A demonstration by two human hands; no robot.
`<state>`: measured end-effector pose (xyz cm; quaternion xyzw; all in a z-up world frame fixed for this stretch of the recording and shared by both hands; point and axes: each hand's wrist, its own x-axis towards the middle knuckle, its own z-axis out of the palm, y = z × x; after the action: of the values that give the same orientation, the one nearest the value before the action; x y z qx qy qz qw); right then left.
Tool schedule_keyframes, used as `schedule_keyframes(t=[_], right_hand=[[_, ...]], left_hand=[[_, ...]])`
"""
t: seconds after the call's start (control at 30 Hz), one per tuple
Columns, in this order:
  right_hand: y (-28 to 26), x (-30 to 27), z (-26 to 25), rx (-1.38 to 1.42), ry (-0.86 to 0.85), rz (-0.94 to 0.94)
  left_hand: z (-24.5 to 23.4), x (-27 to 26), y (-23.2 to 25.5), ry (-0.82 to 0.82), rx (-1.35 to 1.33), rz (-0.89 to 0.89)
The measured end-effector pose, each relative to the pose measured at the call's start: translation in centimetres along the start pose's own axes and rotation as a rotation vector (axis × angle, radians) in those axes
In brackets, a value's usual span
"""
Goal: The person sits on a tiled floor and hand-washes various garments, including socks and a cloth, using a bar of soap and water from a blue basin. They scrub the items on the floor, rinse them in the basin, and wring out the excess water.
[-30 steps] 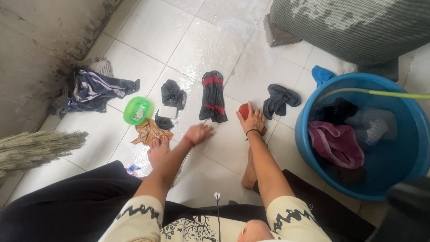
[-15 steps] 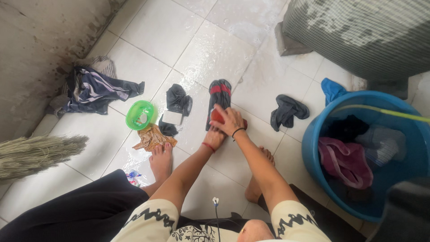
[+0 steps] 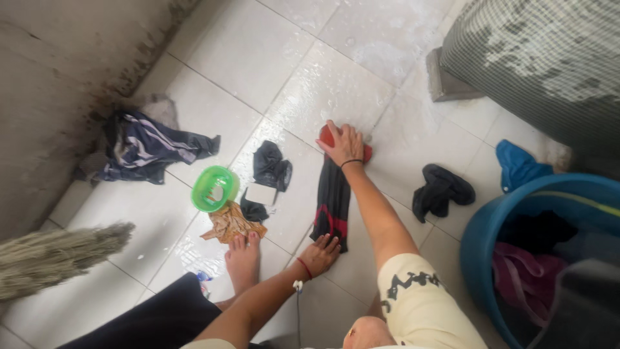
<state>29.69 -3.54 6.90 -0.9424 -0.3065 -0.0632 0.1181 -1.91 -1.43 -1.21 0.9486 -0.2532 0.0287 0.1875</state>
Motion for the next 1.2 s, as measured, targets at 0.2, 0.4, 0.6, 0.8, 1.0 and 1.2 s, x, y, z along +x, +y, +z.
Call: schedule_keyframes(t=[0.2, 0.4, 0.6, 0.8, 1.0, 1.2], right_hand=[[-4.2, -14.5, -1.0, 0.167, 0.108, -0.438], [-1.0, -1.4, 0.9, 0.047, 0.059, -0.087], [-4.0, -14.8, -3.3, 0.15, 0.098, -0.472], [-1.5, -4.4, 2.3, -0.05, -0.029, -0.203], [2.4, 8.2, 0.5, 0.121, -0.202, -0.006], [9.3, 2.6, -7.0, 0.22, 0.233, -0.05]], left_hand=[[-0.1, -0.9, 0.3, -0.195, -0.234, -0.081], [-1.1, -0.1, 0.0, 0.059, -0.034, 0.009], [-1.3, 0.4, 0.0, -0.183, -0.278, -0.139], [-0.4, -0.2, 0.3, 0.057, -0.049, -0.013], [-1.3, 0.5, -0.4, 0.027, -0.026, 0.011], [-2.2, 1.5, -0.5, 0.062, 0.002, 0.019]])
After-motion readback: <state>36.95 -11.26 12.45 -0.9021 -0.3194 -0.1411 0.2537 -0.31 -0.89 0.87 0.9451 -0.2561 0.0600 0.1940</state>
